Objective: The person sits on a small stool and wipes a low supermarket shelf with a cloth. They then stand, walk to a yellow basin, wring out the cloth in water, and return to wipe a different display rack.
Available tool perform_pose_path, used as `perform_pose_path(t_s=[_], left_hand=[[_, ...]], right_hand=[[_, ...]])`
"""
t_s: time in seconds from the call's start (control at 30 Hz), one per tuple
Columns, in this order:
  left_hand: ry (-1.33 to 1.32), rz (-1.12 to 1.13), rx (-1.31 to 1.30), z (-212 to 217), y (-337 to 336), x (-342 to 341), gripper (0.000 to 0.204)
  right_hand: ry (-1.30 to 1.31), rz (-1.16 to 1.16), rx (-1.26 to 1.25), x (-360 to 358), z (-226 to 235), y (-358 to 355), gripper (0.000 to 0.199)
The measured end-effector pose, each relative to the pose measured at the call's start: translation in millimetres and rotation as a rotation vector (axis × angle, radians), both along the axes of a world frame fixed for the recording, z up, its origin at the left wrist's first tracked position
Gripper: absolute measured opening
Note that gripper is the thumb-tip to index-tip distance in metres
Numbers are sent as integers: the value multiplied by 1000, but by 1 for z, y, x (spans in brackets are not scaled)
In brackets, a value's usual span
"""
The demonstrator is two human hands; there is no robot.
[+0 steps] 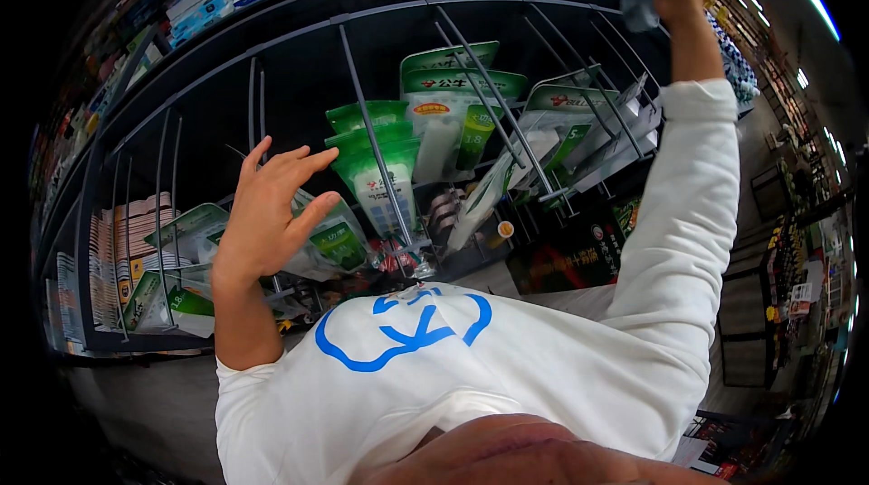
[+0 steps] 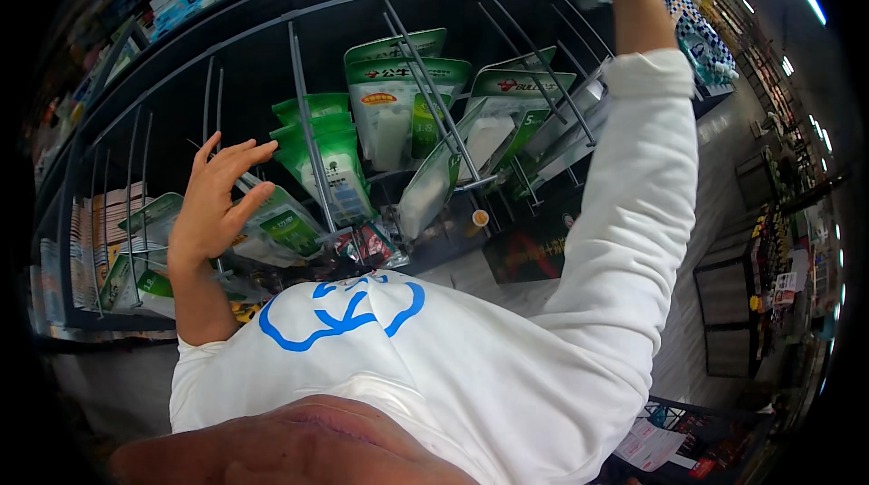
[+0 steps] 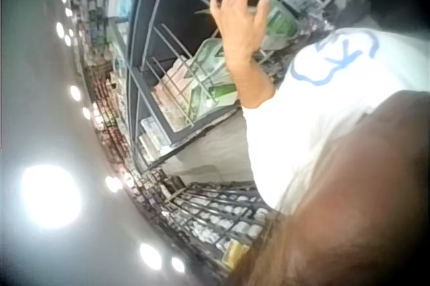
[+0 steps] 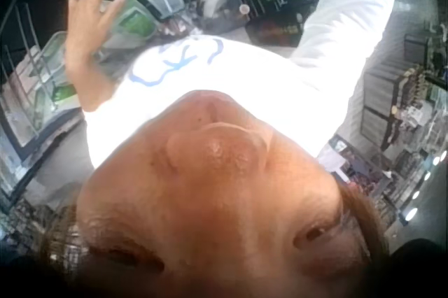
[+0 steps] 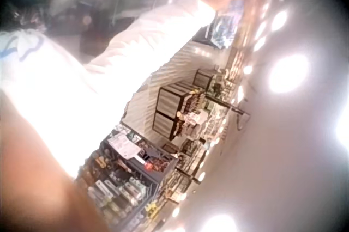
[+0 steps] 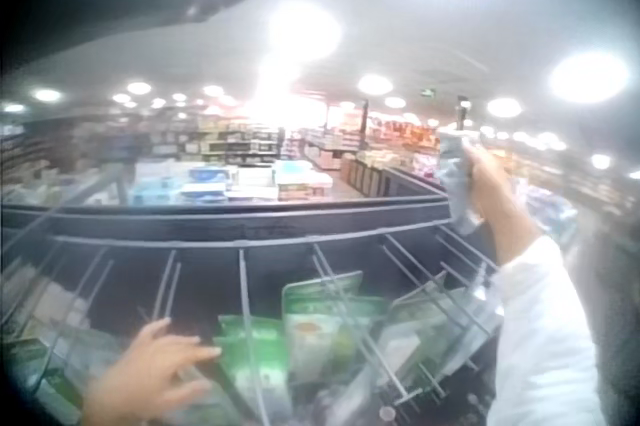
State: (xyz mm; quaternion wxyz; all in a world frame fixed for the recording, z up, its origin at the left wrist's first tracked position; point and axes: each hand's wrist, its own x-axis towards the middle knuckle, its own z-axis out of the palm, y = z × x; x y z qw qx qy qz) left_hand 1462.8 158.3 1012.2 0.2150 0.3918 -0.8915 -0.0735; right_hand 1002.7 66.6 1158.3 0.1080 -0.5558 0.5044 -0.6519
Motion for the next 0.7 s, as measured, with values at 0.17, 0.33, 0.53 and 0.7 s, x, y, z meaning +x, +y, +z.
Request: perform_pose_path(t_s=[0.17, 0.33, 0.53, 0.7], left_hand=[[-23, 92, 45, 4, 4, -7, 39], [35, 72, -5, 2, 3, -7, 38], [13, 115, 8, 6, 5, -15, 36], [5, 119, 18, 6, 2, -21, 37]], right_hand=[[623, 180, 431, -19, -64, -105, 48], [1029, 215, 432, -39, -140, -145, 49], [1222, 6, 692, -63, -129, -147, 50], [1057, -313, 868, -113, -136, -136, 52]])
